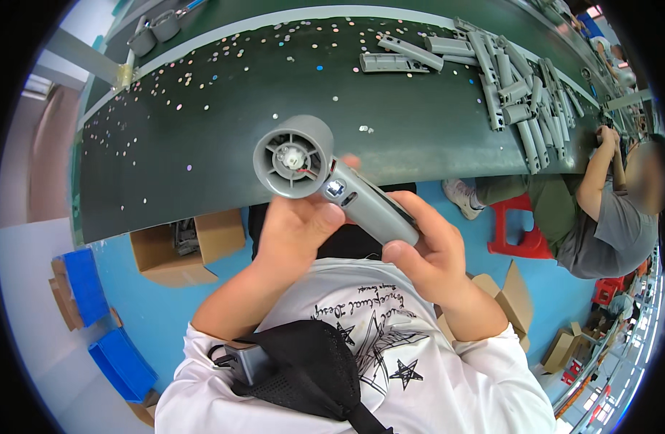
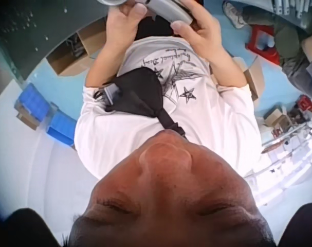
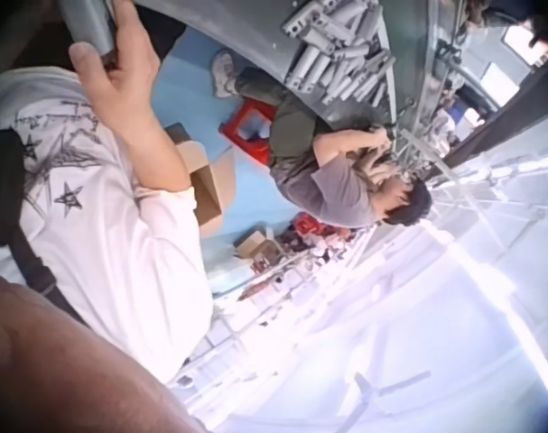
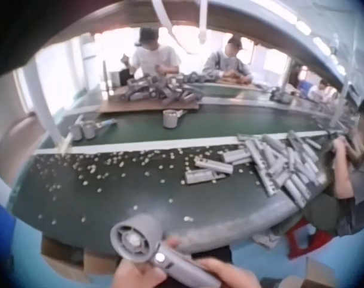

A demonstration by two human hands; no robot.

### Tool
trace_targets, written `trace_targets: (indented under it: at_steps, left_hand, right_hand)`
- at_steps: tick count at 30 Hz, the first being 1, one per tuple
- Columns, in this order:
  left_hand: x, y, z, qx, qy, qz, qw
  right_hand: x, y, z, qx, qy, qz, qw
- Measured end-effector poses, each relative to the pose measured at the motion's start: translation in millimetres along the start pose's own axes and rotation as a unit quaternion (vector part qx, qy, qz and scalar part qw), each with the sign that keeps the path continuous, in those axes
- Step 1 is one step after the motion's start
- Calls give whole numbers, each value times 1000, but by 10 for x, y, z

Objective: Manually assemble parts of a handheld electronic device at a factory conveyor belt station.

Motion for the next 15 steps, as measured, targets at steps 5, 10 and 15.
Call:
trace_targets:
  at_steps: [5,10,15]
  left_hand:
    - [34,245,55,-137,47,39,989]
    - [32,290,43,-82,21,22,996]
    - [29,288,12,-98,11,53,994]
  right_hand:
    - [46,-128,-87,204,66,-307,927]
    - [35,-122,-113,345,111,-324,874]
    - [31,-115,-155,355,130,-378,845]
Point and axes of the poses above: each hand's wrist, its own z-axis towards the middle knuckle, its own x-axis out of the back of the hand, y = z × x, the point moved 4 cm from there along z, towards the middle knuckle, and after that the axes turned 15 degrees about -x, right-handed, at the moved point
